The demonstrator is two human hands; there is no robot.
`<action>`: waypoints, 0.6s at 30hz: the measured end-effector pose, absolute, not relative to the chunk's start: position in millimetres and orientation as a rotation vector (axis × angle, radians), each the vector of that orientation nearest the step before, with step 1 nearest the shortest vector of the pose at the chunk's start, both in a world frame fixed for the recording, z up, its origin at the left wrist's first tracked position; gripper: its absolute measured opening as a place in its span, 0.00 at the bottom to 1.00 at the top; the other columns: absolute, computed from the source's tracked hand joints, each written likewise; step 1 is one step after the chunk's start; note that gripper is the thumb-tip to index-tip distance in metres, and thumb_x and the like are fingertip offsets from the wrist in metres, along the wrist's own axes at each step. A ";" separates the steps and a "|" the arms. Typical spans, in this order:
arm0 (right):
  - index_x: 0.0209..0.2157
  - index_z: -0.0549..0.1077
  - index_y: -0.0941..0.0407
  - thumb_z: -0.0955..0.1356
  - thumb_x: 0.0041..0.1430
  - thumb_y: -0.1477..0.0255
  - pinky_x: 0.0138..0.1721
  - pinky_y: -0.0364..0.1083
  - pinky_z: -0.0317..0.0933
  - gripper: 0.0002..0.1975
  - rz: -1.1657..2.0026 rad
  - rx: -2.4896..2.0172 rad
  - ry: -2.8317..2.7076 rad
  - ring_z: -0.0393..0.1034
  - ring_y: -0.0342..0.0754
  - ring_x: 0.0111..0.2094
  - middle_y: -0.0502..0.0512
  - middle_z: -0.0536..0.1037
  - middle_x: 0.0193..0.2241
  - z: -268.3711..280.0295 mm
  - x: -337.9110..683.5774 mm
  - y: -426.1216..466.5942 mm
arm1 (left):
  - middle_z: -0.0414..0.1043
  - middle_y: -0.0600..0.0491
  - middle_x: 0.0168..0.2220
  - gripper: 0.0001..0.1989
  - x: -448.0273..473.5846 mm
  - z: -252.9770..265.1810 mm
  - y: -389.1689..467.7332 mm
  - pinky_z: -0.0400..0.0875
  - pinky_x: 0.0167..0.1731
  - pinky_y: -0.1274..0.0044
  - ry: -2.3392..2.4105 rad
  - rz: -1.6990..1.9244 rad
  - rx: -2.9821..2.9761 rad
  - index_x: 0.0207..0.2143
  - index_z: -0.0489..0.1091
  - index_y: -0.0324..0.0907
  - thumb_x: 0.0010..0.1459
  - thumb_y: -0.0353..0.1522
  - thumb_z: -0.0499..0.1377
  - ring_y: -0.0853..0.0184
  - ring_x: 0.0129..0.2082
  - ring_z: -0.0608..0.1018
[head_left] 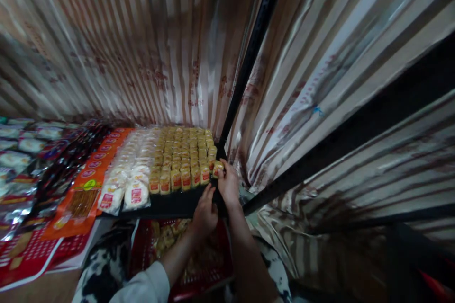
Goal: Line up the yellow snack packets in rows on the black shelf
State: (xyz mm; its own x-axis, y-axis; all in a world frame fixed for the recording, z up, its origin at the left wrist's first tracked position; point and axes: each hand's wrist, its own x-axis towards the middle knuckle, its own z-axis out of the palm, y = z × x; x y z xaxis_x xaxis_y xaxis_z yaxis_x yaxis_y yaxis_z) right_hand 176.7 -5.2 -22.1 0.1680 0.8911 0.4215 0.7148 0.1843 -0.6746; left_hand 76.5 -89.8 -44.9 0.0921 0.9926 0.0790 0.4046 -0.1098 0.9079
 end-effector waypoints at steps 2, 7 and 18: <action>0.49 0.69 0.59 0.59 0.57 0.72 0.49 0.53 0.58 0.20 0.268 -1.555 -1.601 0.65 0.53 0.46 0.61 0.74 0.45 -24.7 174.5 -1.5 | 0.55 0.42 0.61 0.29 76.1 -44.6 -86.6 0.52 0.61 0.65 1.408 0.985 1.620 0.55 0.61 0.33 0.47 0.23 0.49 0.60 0.61 0.59; 0.51 0.68 0.57 0.60 0.57 0.70 0.49 0.53 0.60 0.20 0.340 -1.529 -1.548 0.66 0.52 0.46 0.60 0.74 0.46 -33.7 169.3 2.1 | 0.57 0.40 0.59 0.29 73.3 -43.6 -78.9 0.52 0.61 0.65 1.430 0.955 1.628 0.55 0.62 0.30 0.47 0.23 0.48 0.59 0.60 0.60; 0.53 0.63 0.58 0.62 0.55 0.68 0.44 0.51 0.66 0.24 0.582 -1.507 -1.292 0.71 0.50 0.41 0.63 0.73 0.45 -62.5 168.7 -10.0 | 0.59 0.45 0.59 0.29 70.6 -43.8 -72.6 0.52 0.61 0.66 1.455 0.980 1.580 0.54 0.63 0.37 0.46 0.23 0.49 0.61 0.60 0.61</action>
State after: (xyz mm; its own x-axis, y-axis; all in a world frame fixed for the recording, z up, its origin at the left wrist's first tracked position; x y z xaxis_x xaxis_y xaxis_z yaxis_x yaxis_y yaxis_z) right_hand 168.7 -10.0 -62.5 0.3064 0.9196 0.2459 0.4251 0.0989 -0.8997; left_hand 70.6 -72.6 -43.8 0.0556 0.9976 0.0416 0.4136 -0.0609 0.9084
